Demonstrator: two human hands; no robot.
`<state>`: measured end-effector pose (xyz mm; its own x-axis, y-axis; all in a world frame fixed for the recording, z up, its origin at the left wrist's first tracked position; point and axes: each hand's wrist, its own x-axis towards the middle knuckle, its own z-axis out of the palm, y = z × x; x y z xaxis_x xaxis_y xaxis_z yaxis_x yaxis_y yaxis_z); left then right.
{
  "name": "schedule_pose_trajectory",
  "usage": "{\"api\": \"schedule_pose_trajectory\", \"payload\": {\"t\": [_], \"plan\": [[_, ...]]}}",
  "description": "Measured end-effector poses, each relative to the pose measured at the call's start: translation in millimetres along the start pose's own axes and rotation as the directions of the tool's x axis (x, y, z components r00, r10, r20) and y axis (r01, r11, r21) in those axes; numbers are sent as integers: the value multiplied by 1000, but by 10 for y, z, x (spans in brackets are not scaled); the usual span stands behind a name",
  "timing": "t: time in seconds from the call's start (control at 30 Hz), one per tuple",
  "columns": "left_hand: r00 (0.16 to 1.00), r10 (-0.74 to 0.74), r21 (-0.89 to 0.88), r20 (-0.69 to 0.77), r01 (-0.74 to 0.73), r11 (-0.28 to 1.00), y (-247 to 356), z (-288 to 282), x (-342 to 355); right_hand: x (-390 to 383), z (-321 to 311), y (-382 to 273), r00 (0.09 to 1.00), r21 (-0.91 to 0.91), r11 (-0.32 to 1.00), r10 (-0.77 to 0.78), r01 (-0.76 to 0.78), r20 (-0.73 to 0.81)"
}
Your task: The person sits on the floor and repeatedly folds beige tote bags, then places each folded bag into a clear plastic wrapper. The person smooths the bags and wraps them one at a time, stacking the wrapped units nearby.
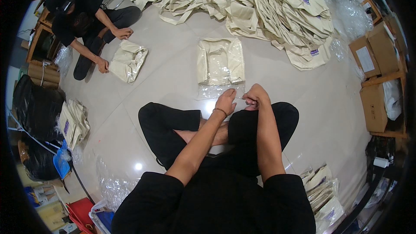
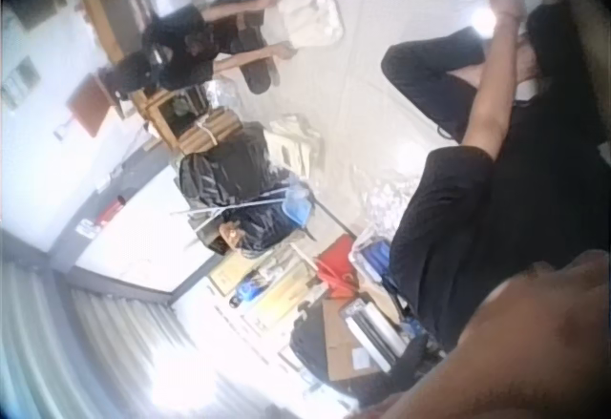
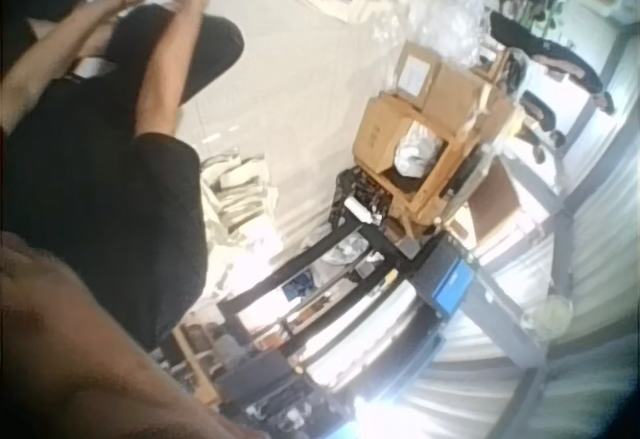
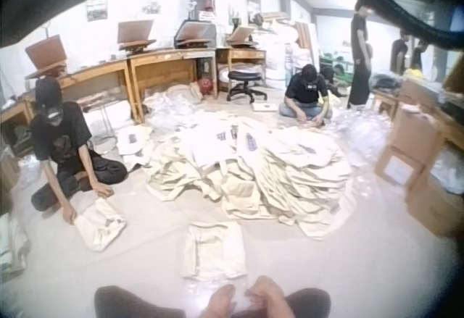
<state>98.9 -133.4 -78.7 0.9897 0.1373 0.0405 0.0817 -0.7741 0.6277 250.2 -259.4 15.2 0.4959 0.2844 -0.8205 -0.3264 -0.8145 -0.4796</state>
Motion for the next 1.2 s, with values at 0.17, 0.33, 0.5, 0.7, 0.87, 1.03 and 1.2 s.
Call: {"api": "schedule_pose_trajectory", "payload": {"t": [0.17,0.33,0.5,0.7,0.87,1.03,1.2], "plan": [[998,50,21,-47,-49,999,-46,62,-96,165,-35,104,991,-191,974,-128,121,-23],[999,-4,232,34,-4,973,-174,-167,-239,309,-82,179,981,-330,931,-183,153,-62],[999,42,193,-25,-37,981,-223,-360,-368,278,-69,166,977,-366,916,-202,164,-68],[999,1,175,-49,7,985,-301,-296,-423,239,-92,162,987,-342,930,-156,137,-31],[999,-33,91,-2,33,995,-397,-336,-435,191,-91,124,982,-423,890,-190,170,-3],[995,9,106,-95,2,994,-376,-349,-472,72,-113,111,972,-513,835,-234,199,-3],[990,53,250,-131,-19,968,-340,-340,-480,-102,-321,174,884,-547,804,-410,234,-224]]}}
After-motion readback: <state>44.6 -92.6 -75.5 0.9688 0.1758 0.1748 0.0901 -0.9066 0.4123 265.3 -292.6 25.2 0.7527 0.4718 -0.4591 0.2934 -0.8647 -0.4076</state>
